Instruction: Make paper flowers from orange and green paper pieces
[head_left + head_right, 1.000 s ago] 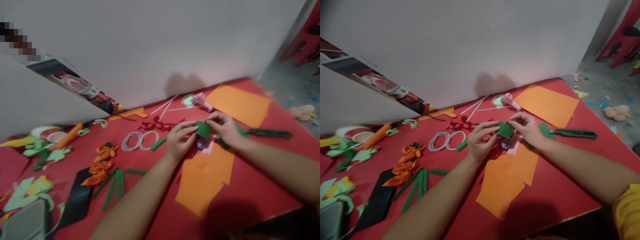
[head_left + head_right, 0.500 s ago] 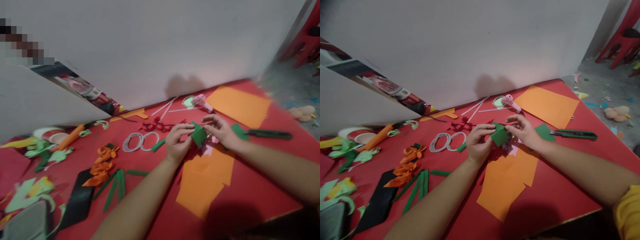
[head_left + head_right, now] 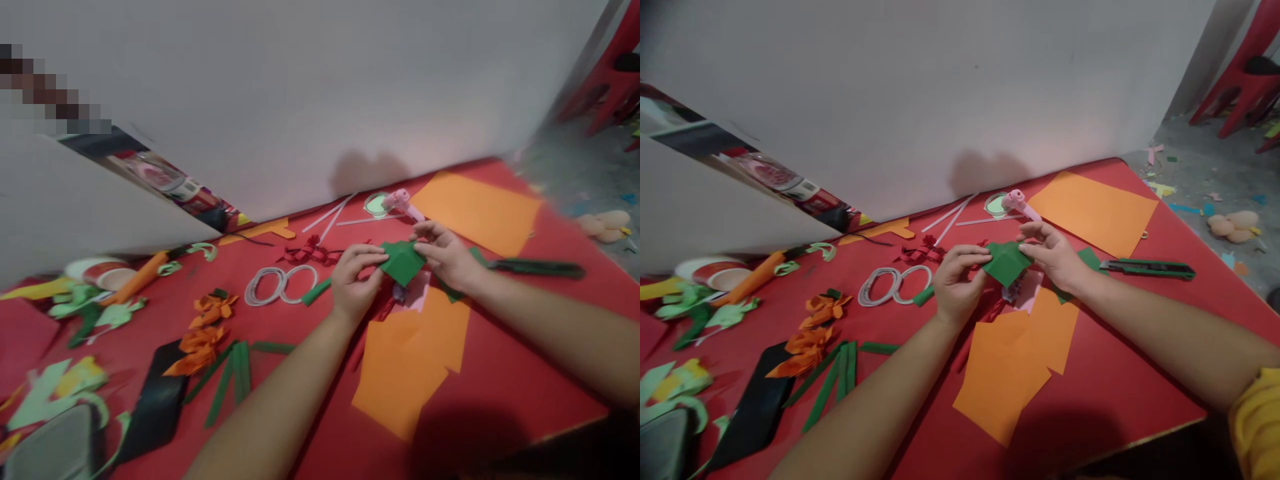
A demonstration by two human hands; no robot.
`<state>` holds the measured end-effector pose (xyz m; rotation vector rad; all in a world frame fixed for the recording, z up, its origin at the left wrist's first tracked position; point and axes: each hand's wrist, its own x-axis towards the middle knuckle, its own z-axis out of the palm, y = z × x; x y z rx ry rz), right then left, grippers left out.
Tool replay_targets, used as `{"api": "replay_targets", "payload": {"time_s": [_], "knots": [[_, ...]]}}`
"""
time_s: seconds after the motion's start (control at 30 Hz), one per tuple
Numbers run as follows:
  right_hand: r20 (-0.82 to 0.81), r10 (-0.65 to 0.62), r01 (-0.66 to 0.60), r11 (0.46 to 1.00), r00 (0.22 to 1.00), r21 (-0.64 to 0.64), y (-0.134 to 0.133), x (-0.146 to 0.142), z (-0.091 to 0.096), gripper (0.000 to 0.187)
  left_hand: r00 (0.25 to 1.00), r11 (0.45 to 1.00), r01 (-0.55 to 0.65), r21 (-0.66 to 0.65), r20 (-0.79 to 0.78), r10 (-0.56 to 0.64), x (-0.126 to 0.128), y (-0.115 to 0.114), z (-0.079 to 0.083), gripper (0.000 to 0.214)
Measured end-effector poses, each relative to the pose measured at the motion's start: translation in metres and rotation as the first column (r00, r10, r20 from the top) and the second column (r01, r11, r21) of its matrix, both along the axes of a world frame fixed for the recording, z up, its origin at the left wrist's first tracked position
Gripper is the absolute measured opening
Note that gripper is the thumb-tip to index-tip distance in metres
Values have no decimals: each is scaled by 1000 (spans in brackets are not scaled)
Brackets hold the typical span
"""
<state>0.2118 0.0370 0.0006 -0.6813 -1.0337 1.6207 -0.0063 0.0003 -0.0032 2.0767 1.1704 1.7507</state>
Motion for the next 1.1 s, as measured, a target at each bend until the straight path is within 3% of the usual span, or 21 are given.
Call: {"api": "replay_targets", "payload": {"time_s": [0.17,0.37,0.53,0.7,0.97,1.1], "knots": [[70,-38,33,997,997,72,-2,0,-3,48,1000,999,7,-39,-28,-8,1,1,0,3],[74,-42,26,978,996,209,-1,1,-5,35,998,998,55,-8,-27,-56,1,1,2,9],[222,-67,-6,950,973,314,-5,3,1,33,994,997,70,-26,-78,-72,0,2,4,9],[238,-72,-7,950,969,313,-5,2,3,35,993,999,35,-14,-113,-37,1,2,6,8],[160,-158,120,967,974,227,0,0,0,44,992,999,-39,-24,-119,36,-3,1,4,19],[176,-227,177,949,958,261,-1,0,2,43,997,998,6,-66,-77,-11,-6,3,1,24]]}}
